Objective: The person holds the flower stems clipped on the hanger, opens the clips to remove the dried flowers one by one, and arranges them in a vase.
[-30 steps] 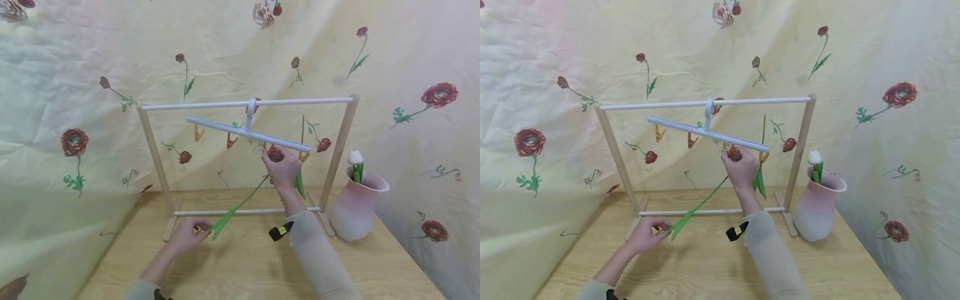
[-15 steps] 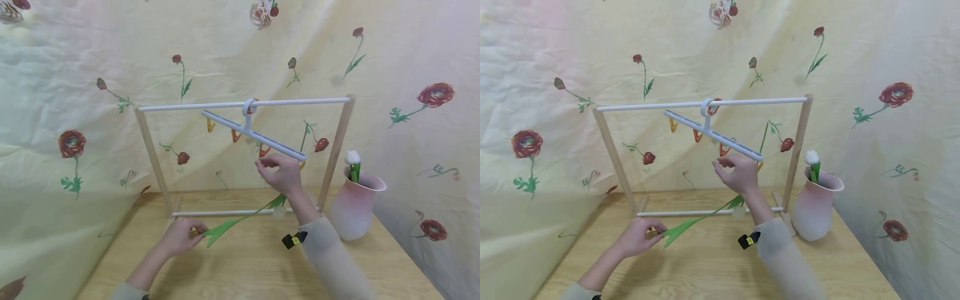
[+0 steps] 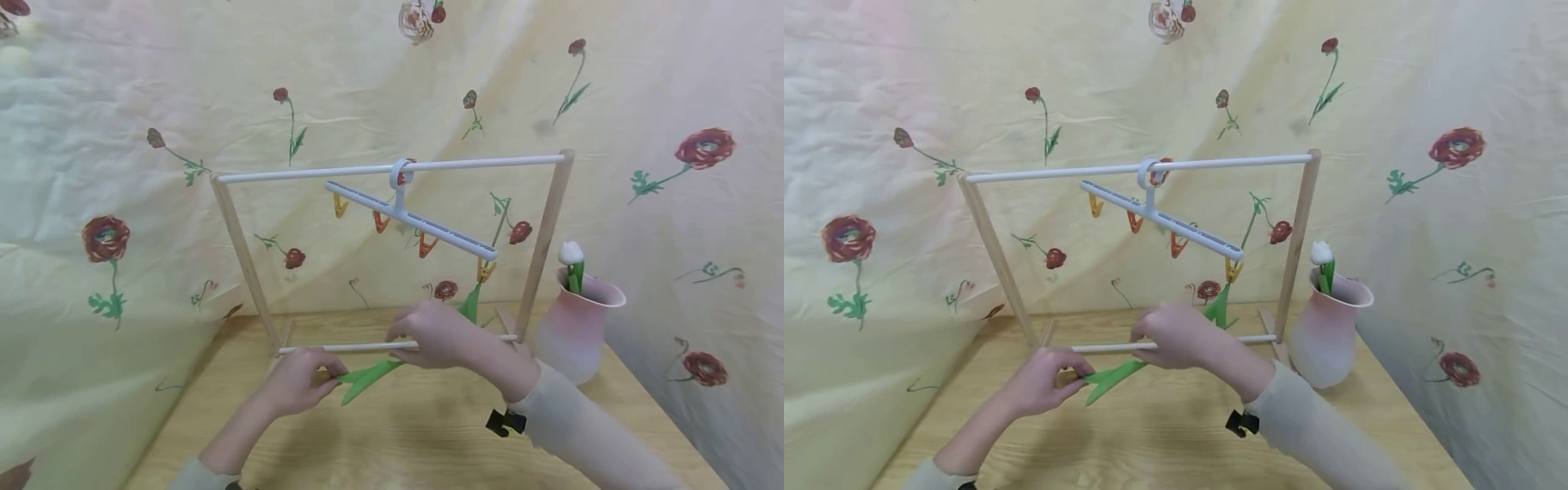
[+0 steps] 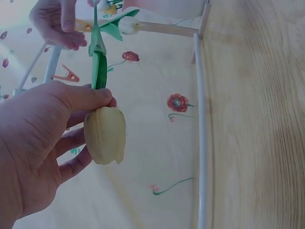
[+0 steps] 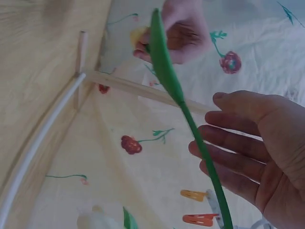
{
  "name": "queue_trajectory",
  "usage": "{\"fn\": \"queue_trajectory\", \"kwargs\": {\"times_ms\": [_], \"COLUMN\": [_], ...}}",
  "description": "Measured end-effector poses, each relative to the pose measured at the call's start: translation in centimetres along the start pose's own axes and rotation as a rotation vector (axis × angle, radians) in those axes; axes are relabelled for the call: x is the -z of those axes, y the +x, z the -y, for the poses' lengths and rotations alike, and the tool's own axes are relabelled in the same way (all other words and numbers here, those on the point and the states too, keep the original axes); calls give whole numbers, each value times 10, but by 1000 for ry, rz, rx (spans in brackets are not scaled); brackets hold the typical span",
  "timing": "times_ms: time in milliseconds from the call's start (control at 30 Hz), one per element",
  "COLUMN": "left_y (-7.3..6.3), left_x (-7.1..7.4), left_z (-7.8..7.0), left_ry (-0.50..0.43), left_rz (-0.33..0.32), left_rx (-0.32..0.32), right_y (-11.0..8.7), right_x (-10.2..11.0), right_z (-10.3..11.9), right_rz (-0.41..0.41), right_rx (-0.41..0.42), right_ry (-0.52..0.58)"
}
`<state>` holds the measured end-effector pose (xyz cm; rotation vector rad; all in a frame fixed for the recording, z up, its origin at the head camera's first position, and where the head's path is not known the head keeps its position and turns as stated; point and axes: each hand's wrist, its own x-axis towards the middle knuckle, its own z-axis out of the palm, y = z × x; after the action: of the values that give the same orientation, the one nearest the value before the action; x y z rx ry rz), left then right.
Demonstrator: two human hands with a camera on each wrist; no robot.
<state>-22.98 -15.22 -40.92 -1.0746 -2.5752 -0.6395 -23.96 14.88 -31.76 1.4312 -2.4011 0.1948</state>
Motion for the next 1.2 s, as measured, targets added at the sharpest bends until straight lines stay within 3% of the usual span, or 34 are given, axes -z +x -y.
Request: {"fn": "queue_trajectory", "kwargs": {"times_ms": [133,333,500,900,1200], "left_y": [2,5,11,17,18], "left_x": [3,5,6,8,2], "left_z": [-5,-10,-15,-21,-20], "left_ry": [10,5,24,61,84], "left_rz": [30,73,65,93,112], "left_rx": [6,-16,-60,-91,-99], "right_y": [-9,-15,-21,-30,-35], "right_x": [-8,-18,-22,-37,-44], "right_z": [1,6,13,16,18], "right_rz": [64,86,62,3,51], "right_rx": [-13,-18,2,39,-20], "right_ry": [28,47,0,-75,41]}}
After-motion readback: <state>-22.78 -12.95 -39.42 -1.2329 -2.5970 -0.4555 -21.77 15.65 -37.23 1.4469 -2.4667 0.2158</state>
